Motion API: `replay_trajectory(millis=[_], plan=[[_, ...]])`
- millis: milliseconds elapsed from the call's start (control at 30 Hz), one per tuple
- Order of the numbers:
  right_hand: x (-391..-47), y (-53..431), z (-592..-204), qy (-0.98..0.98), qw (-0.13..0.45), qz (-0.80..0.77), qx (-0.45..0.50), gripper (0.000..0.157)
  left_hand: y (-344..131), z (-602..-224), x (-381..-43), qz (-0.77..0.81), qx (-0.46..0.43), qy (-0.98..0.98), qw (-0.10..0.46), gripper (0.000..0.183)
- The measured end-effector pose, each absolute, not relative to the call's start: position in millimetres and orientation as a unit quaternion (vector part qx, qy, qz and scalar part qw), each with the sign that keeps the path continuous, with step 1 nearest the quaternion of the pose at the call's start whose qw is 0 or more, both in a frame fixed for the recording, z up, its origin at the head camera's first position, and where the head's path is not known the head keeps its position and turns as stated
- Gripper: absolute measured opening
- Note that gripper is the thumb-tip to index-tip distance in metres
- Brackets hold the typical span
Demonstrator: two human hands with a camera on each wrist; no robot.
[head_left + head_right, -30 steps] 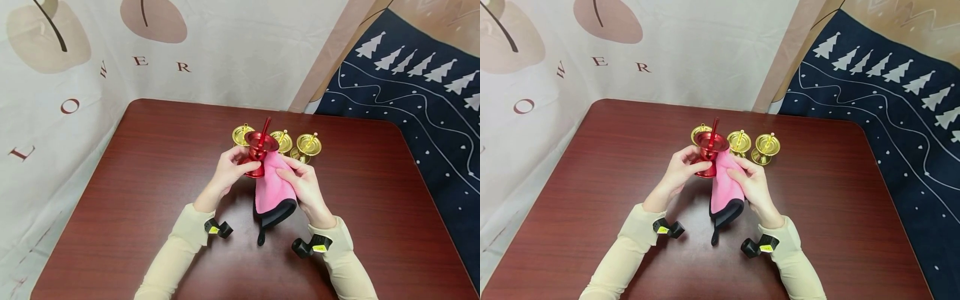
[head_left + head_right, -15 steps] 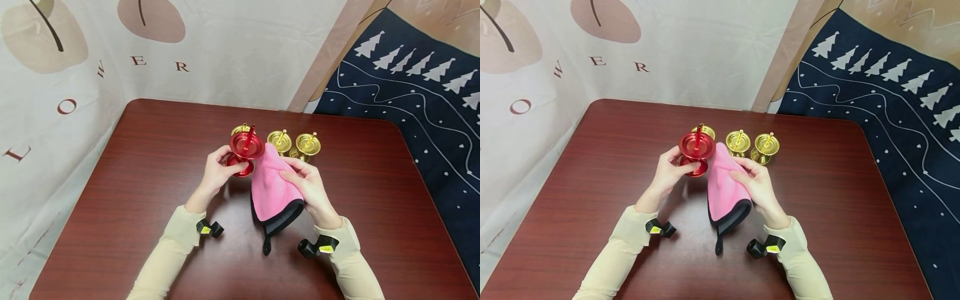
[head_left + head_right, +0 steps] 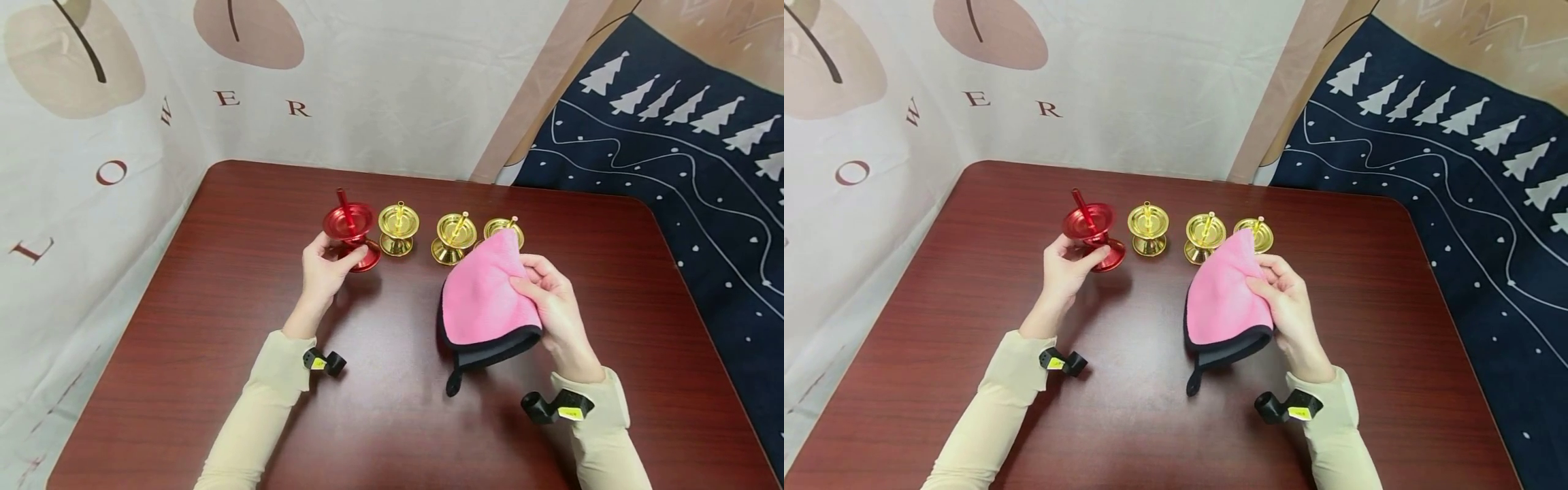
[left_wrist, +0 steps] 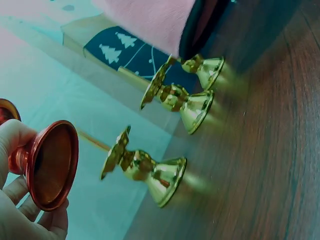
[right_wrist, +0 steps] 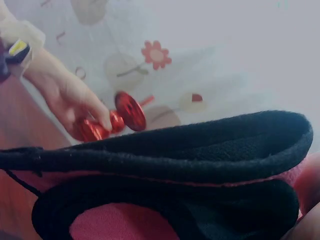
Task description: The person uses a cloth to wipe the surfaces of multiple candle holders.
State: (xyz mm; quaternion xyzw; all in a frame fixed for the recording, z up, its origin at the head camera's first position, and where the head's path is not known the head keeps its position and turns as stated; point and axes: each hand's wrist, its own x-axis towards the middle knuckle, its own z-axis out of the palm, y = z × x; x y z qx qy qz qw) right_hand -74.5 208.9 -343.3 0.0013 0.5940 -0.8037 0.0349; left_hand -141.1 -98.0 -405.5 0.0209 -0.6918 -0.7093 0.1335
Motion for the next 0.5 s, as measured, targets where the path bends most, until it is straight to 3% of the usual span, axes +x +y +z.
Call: replay_trajectory(millis=[500], plan=[[-77,258,-367,0.562,0.038,-0.826,0.006,0.030,-122,-424,-157,-0.623,0.076,-0.758,0.177,0.026]])
